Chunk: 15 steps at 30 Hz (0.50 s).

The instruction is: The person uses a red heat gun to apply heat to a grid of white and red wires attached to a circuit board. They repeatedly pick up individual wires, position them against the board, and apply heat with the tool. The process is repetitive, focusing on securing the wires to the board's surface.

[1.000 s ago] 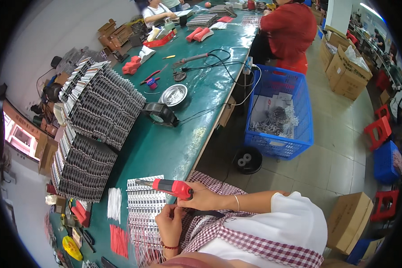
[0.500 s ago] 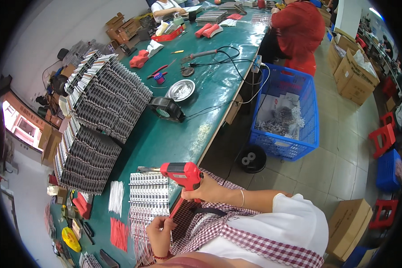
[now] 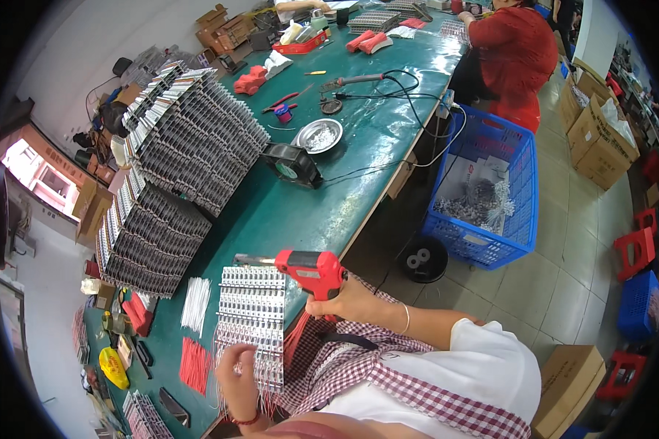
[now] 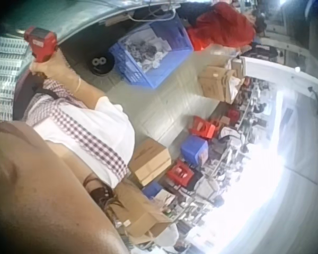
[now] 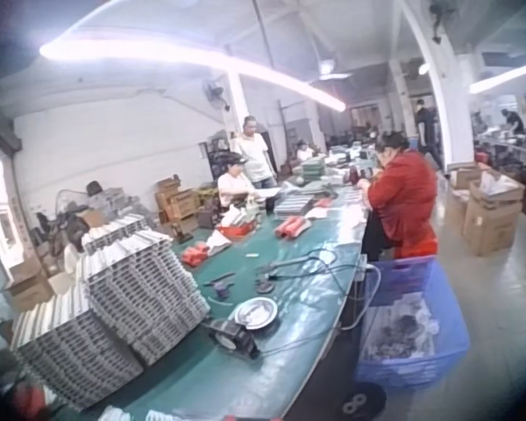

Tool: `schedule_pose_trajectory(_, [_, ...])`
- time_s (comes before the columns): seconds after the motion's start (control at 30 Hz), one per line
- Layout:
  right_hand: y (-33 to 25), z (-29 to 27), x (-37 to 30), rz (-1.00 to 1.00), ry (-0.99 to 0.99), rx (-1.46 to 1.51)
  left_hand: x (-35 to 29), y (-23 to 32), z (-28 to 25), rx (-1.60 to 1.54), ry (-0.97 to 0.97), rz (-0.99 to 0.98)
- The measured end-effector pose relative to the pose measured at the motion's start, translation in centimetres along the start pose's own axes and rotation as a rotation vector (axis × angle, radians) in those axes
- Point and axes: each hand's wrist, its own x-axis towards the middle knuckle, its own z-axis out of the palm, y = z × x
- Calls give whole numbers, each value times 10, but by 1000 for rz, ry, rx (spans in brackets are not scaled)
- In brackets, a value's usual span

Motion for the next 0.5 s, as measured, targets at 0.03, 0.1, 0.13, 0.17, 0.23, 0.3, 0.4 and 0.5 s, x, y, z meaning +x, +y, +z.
schedule_pose_trajectory(0.03, [1,4,-2,20,-18,-28,5,6,17,-15,-19,76])
schedule_pose_trajectory(0.1, [0,14,-5,52,-65,-84,12,17,42,-88,-84,140])
schedule_pose_trajectory(0.13, [3,16,-5,41,-73,-80,16,20,52,-146,-138,128])
schedule_pose_trajectory(0.17, [5,18,-7,29,-75,-80,19,25,59,-210,-195,118])
schedule_pose_trajectory(0.23, [8,19,-11,7,-44,-64,22,32,64,-238,-262,29])
schedule_pose_trajectory(0.3, [8,16,-10,51,-22,-39,23,30,68,-240,-283,28])
schedule_pose_trajectory(0.4, [9,11,-9,102,-21,-48,24,33,69,-204,-311,5])
schedule_pose_trajectory(0.5, [10,14,-8,60,-47,-71,22,26,72,-214,-272,12])
